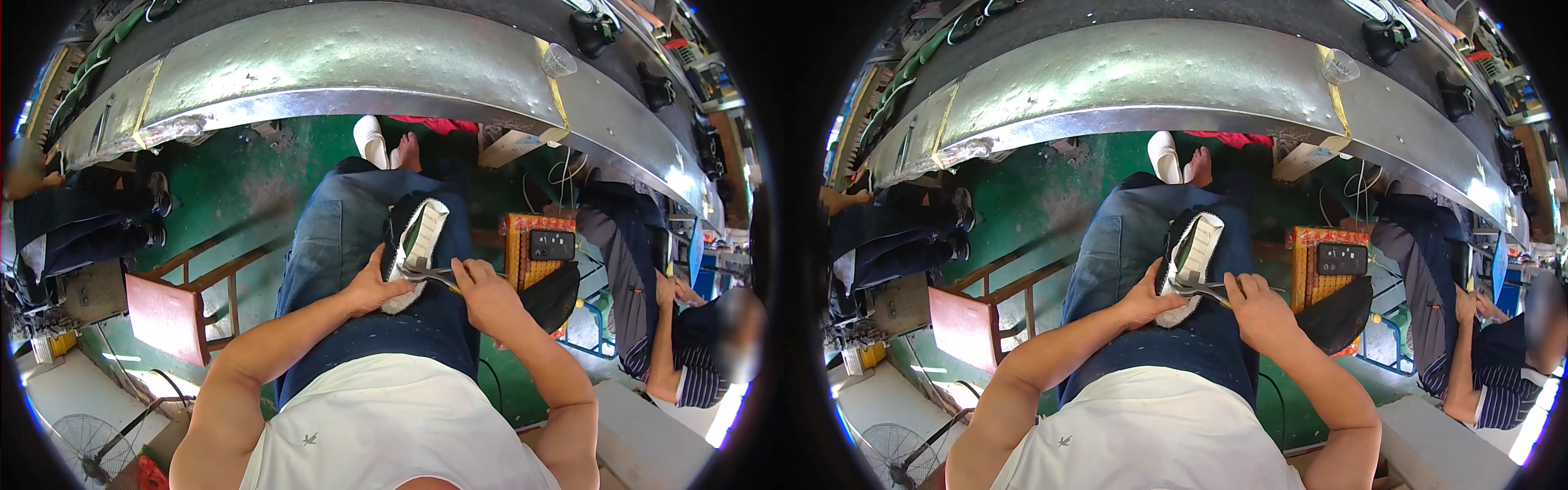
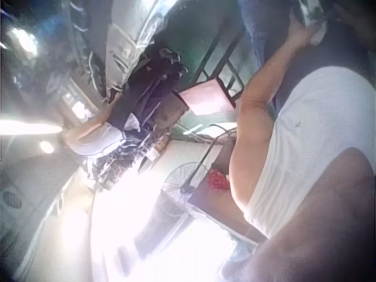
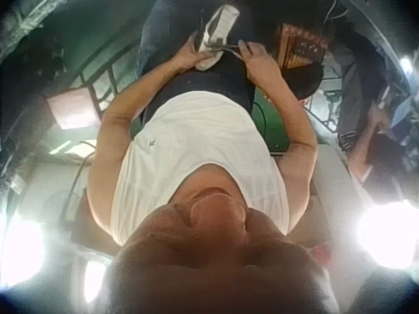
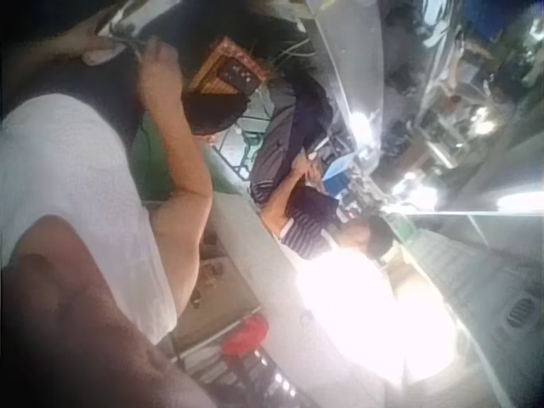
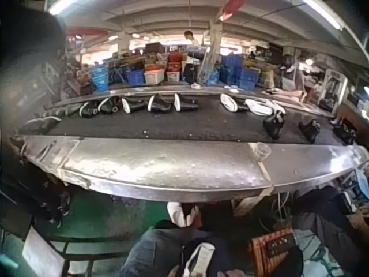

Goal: Trim excess material and clean the edges of shoe soles using pliers or a specialized trimming tool.

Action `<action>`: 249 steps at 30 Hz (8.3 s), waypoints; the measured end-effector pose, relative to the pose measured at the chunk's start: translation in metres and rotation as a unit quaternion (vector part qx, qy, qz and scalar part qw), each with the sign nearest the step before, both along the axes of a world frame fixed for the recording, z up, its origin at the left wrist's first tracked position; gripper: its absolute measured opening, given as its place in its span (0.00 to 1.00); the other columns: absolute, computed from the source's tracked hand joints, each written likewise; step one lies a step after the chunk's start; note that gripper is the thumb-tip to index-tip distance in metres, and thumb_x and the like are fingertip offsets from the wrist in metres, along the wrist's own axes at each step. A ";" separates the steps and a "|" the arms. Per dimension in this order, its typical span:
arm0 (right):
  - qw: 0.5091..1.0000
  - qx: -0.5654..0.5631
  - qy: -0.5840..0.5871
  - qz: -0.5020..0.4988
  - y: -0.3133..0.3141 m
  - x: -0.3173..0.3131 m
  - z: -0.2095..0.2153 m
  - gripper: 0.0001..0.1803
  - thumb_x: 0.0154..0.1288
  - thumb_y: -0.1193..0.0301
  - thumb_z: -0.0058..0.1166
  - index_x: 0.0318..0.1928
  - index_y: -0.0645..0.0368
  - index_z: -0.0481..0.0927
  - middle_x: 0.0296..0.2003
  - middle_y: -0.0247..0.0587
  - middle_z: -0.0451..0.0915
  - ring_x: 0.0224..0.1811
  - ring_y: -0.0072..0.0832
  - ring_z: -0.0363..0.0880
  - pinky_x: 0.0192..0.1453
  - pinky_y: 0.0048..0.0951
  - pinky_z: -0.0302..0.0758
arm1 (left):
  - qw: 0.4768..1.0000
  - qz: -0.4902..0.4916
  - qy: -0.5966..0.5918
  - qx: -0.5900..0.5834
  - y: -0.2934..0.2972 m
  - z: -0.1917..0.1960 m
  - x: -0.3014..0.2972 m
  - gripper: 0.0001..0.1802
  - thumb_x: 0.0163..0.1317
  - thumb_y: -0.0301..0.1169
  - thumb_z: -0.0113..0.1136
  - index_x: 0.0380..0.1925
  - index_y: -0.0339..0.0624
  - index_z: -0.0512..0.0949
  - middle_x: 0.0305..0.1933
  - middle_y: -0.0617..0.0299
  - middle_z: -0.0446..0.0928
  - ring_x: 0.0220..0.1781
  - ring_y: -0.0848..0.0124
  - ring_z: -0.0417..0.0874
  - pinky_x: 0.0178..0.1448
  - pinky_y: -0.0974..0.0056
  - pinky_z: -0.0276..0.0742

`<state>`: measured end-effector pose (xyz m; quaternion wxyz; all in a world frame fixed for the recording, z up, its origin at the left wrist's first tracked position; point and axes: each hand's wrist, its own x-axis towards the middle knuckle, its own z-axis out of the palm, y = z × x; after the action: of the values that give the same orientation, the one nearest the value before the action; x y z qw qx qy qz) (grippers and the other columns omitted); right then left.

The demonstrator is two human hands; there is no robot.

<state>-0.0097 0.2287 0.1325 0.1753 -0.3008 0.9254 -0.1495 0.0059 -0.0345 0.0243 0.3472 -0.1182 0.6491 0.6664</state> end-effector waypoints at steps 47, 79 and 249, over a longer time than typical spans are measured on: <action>0.994 0.085 0.018 -0.061 -0.044 -0.007 -0.034 0.28 0.65 0.72 0.58 0.62 0.75 0.71 0.50 0.65 0.79 0.54 0.53 0.81 0.58 0.45 0.78 | 0.920 0.047 0.266 -0.283 0.015 -0.011 0.006 0.33 0.78 0.41 0.43 0.77 0.37 0.55 0.77 0.32 0.57 0.73 0.37 0.67 0.74 0.51 0.67; 0.958 -0.085 -0.225 -0.156 -0.023 -0.048 -0.040 0.27 0.80 0.52 0.40 0.40 0.67 0.77 0.33 0.65 0.82 0.41 0.62 0.81 0.48 0.56 0.75 | 0.920 -0.178 0.274 -0.218 -0.016 0.022 0.002 0.39 0.76 0.42 0.50 0.81 0.50 0.48 0.81 0.26 0.38 0.77 0.37 0.63 0.79 0.55 0.61; 0.969 -0.205 -0.101 -0.096 -0.015 0.012 -0.019 0.41 0.58 0.62 0.73 0.67 0.67 0.70 0.58 0.58 0.79 0.56 0.46 0.83 0.61 0.40 0.79 | 0.899 0.242 0.249 0.267 -0.045 0.097 -0.094 0.42 0.64 0.36 0.70 0.74 0.45 0.59 0.76 0.52 0.57 0.73 0.60 0.67 0.74 0.54 0.68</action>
<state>0.0027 0.2135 0.1130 0.1874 -0.2235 0.8769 -0.3820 -0.0877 -0.0791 0.1213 0.0205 -0.0048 0.4630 0.8861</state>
